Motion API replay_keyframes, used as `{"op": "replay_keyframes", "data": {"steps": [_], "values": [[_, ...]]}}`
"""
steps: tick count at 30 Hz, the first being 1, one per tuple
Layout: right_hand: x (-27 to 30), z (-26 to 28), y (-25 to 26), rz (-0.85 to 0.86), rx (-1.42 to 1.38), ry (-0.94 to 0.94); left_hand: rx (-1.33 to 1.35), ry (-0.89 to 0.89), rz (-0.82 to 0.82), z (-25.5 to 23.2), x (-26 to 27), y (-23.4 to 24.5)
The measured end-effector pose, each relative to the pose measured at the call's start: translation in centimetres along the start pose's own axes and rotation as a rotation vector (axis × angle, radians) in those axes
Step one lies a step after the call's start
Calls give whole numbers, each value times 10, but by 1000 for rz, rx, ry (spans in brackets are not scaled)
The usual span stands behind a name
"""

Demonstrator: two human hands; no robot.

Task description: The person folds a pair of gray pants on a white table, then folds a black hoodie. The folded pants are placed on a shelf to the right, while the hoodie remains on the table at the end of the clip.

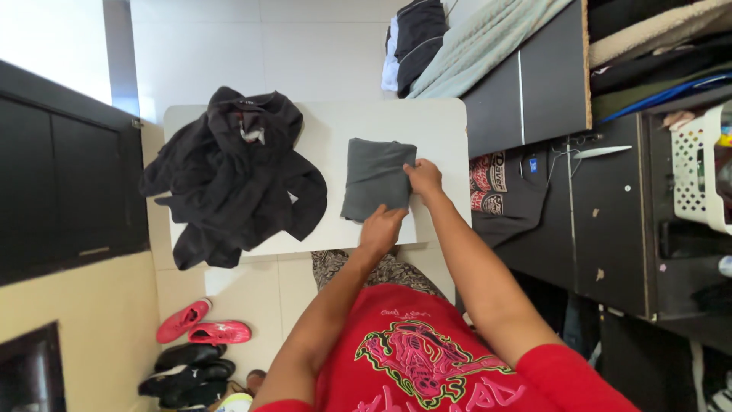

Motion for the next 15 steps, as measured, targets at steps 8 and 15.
{"op": "replay_keyframes", "data": {"steps": [8, 15], "values": [[57, -2, -11, 279, -70, 48, -188, 166, -269, 25, -1, 17], [71, 4, 6, 235, 29, 145, 25, 715, -403, 84, 16, 61]]}}
Point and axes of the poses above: each hand's wrist, its own x-axis away from the middle knuckle, its own y-axis out of the back of the hand, z = x × y, the point moved 9 cm from there along -x, towards the middle knuckle, and after that the axes turned 13 degrees about x, right-handed, at the moved point
